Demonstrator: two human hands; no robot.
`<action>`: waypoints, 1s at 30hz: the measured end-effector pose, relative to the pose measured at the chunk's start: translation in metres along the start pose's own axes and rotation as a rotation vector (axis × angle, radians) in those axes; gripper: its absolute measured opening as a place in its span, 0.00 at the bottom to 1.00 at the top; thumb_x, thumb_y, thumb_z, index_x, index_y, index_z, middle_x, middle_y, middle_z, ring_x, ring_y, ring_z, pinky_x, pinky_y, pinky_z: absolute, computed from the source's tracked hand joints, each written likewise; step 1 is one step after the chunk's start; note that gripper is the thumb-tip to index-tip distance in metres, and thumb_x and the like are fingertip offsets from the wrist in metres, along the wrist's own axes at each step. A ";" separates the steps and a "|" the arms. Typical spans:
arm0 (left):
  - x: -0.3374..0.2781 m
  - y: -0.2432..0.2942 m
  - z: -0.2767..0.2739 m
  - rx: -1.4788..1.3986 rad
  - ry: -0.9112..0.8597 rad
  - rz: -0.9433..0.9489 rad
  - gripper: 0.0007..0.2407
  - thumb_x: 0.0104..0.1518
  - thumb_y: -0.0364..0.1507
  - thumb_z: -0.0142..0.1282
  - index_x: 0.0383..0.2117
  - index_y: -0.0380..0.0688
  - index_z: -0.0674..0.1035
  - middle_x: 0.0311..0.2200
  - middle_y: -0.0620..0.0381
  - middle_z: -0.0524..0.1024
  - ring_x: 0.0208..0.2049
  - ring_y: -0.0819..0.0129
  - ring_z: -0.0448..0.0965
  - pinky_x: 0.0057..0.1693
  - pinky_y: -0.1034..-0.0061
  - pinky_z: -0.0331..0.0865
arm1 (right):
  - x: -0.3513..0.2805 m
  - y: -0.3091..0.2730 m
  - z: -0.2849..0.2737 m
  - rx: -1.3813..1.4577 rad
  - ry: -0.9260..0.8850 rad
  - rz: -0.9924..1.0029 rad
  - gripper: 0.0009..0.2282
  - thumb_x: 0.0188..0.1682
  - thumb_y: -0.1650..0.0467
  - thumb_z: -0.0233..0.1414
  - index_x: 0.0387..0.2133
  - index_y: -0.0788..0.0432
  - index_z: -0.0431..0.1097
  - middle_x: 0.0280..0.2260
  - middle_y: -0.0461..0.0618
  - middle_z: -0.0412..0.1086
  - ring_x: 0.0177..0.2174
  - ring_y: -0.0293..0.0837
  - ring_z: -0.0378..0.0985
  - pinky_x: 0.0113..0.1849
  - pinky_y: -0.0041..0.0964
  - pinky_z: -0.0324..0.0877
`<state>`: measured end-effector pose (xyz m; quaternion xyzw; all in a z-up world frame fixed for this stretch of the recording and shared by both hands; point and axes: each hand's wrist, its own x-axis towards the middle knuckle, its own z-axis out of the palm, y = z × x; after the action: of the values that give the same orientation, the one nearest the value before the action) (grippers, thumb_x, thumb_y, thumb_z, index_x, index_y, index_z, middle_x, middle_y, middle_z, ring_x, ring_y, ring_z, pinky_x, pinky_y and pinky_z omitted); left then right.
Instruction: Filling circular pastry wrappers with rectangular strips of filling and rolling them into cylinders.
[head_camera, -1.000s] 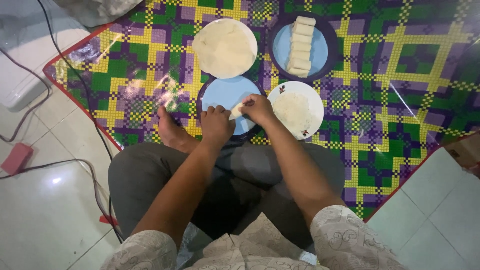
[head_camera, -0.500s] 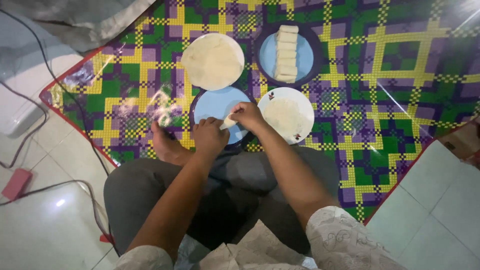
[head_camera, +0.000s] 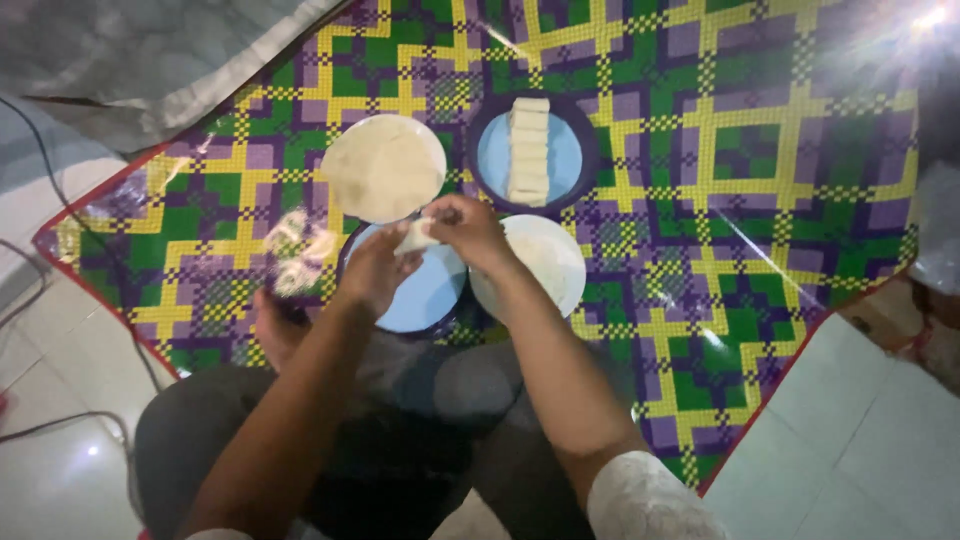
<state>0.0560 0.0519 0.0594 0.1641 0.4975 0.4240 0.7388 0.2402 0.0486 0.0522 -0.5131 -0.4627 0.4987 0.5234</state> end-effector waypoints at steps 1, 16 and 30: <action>0.002 0.007 0.018 -0.007 0.002 0.003 0.20 0.62 0.30 0.63 0.58 0.39 0.73 0.51 0.38 0.72 0.51 0.44 0.81 0.62 0.51 0.71 | 0.006 -0.013 -0.015 -0.003 -0.007 0.000 0.12 0.38 0.74 0.64 0.37 0.61 0.79 0.29 0.54 0.74 0.29 0.43 0.80 0.29 0.34 0.81; 0.186 -0.064 0.174 0.252 -0.291 0.202 0.14 0.52 0.22 0.69 0.44 0.32 0.80 0.18 0.59 0.66 0.17 0.79 0.64 0.29 0.84 0.65 | 0.052 0.025 -0.142 0.380 0.600 0.004 0.20 0.51 0.71 0.55 0.58 0.62 0.66 0.46 0.50 0.66 0.49 0.43 0.71 0.54 0.46 0.66; 0.248 -0.106 0.159 1.095 -0.044 0.625 0.13 0.55 0.39 0.67 0.38 0.47 0.78 0.38 0.48 0.81 0.47 0.47 0.82 0.55 0.55 0.73 | 0.074 0.128 -0.141 -0.172 0.380 0.017 0.33 0.58 0.58 0.48 0.73 0.53 0.44 0.72 0.67 0.34 0.70 0.67 0.30 0.66 0.66 0.30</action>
<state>0.2804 0.2141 -0.0874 0.6649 0.5556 0.3001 0.3991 0.3803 0.1084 -0.0842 -0.6447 -0.3921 0.3561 0.5512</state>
